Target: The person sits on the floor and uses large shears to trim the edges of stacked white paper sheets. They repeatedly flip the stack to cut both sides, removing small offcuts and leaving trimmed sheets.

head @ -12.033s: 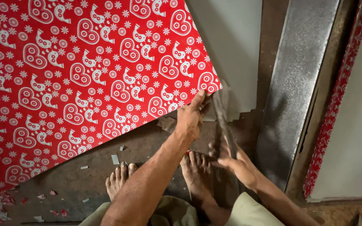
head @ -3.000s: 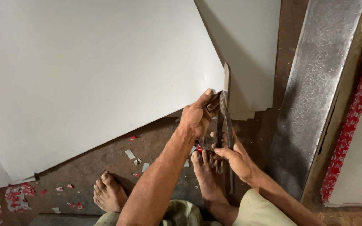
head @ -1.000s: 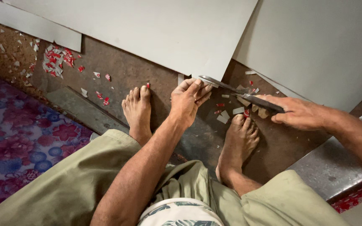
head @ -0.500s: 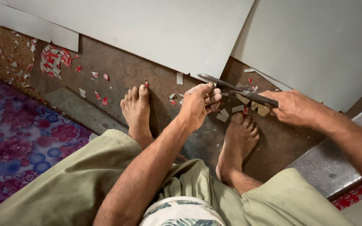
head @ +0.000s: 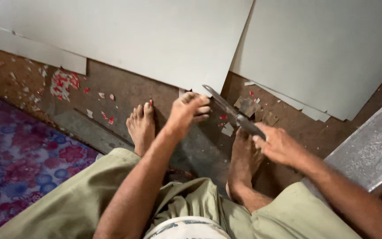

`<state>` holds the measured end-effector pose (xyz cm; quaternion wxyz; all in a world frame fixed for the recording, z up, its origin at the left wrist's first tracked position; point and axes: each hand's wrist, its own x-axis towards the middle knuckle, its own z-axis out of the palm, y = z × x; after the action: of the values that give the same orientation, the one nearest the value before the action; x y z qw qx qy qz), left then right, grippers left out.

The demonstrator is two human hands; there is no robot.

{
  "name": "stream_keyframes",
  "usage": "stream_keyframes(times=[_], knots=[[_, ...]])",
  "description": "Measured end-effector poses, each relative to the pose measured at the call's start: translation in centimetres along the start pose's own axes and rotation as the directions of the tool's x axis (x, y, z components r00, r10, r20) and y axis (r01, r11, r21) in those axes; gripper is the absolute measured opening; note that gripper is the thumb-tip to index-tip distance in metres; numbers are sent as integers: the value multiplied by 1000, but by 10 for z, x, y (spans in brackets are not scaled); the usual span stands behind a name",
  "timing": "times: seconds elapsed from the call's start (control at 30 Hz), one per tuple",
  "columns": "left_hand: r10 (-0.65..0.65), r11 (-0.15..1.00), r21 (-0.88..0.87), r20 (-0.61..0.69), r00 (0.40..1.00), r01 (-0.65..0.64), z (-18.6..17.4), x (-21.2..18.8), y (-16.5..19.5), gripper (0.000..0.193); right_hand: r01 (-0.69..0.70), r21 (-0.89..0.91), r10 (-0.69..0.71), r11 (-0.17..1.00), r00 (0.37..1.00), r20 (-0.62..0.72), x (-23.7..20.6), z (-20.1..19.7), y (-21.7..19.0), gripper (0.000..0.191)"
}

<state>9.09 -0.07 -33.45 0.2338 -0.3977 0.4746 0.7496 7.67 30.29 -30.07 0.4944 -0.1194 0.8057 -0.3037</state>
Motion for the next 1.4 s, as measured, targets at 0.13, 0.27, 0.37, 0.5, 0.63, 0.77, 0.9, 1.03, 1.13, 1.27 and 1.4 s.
stream_keyframes(times=[0.13,0.27,0.37,0.5,0.63,0.77,0.9,1.03,1.13,1.27,1.4], knots=[[84,991,-94,-73,994,-90,14,7,-12,16,-175,159,174,972,985,19,-8,16,1,38],[41,984,-168,-136,990,-64,10,13,-13,22,-277,487,242,828,961,135,-35,22,22,36],[77,975,-206,-60,995,-88,14,7,3,27,-245,359,297,900,950,-96,-64,21,39,43],[37,954,-300,124,992,2,71,-14,26,27,-107,-210,-39,972,808,-589,-57,9,27,48],[-24,950,-288,318,948,121,149,-41,37,24,-21,186,122,982,827,-548,14,-6,-21,47],[35,995,47,687,726,-93,159,-74,62,29,28,519,286,854,808,-515,70,-19,-50,50],[722,172,755,341,602,-633,85,-78,121,41,58,533,347,844,698,-626,67,-59,-59,56],[710,-35,952,237,663,-303,12,-55,144,81,229,114,-35,967,560,-828,43,-161,-100,36],[622,5,952,237,747,-306,8,-42,119,95,77,-978,-962,193,-183,-204,37,-255,-157,11],[806,66,883,227,547,-464,52,-35,97,107,592,-637,-861,494,227,-456,47,-310,-251,17],[864,106,707,282,416,-699,85,-45,109,110,-128,-964,-959,-232,197,204,33,-304,-356,23]])
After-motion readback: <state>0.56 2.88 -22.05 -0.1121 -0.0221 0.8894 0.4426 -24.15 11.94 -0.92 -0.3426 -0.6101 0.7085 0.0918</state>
